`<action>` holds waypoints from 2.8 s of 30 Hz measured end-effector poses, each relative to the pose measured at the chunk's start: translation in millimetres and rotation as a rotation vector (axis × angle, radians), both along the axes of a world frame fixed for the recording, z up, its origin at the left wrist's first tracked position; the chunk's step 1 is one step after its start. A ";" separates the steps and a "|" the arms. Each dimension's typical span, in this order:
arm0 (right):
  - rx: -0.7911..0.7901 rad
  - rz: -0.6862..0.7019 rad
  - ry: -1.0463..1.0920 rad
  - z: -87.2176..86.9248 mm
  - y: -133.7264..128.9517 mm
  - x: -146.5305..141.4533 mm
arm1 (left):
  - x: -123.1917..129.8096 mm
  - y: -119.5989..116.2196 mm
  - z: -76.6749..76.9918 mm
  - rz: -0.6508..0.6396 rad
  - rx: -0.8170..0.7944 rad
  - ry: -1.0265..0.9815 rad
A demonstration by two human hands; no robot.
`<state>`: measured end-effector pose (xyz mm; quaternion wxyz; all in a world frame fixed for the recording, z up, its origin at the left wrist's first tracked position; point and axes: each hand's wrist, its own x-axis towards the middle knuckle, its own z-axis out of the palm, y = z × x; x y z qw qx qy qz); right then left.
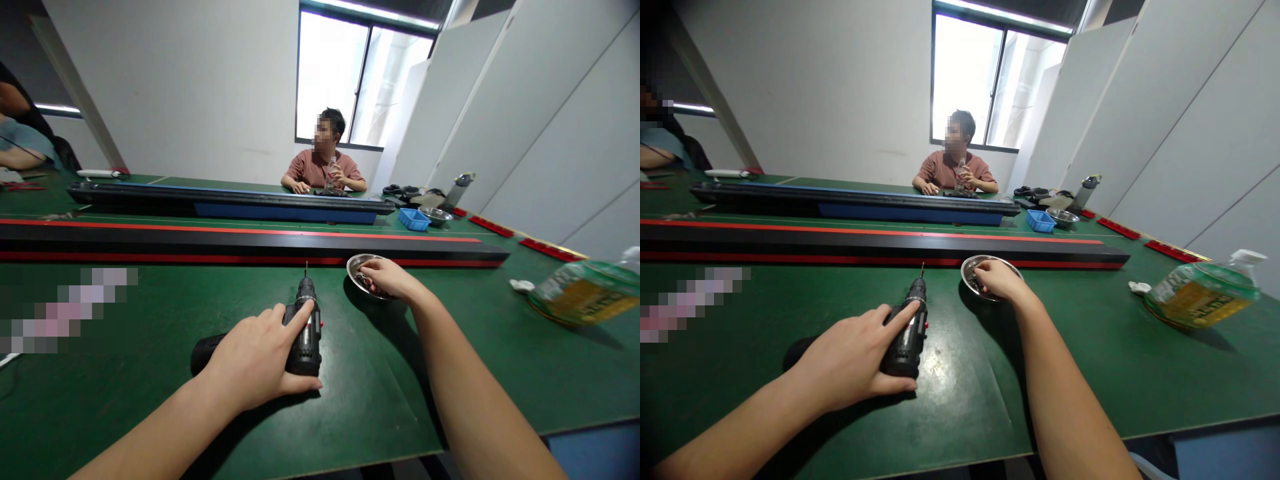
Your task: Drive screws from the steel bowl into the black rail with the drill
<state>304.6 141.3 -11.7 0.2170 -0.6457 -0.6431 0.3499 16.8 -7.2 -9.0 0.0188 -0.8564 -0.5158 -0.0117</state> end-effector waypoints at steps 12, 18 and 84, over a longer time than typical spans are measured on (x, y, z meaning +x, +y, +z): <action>0.107 -0.029 -0.142 -1.4 1.8 8.3 | 1.2 -0.7 1.0 0.007 -0.014 0.001; 0.102 -0.031 -0.161 -3.0 2.3 10.8 | 0.9 -0.7 1.0 0.011 -0.016 0.010; 0.479 -0.042 0.427 -70.5 56.3 -121.4 | -1.3 -9.0 7.6 -0.003 -0.085 -0.099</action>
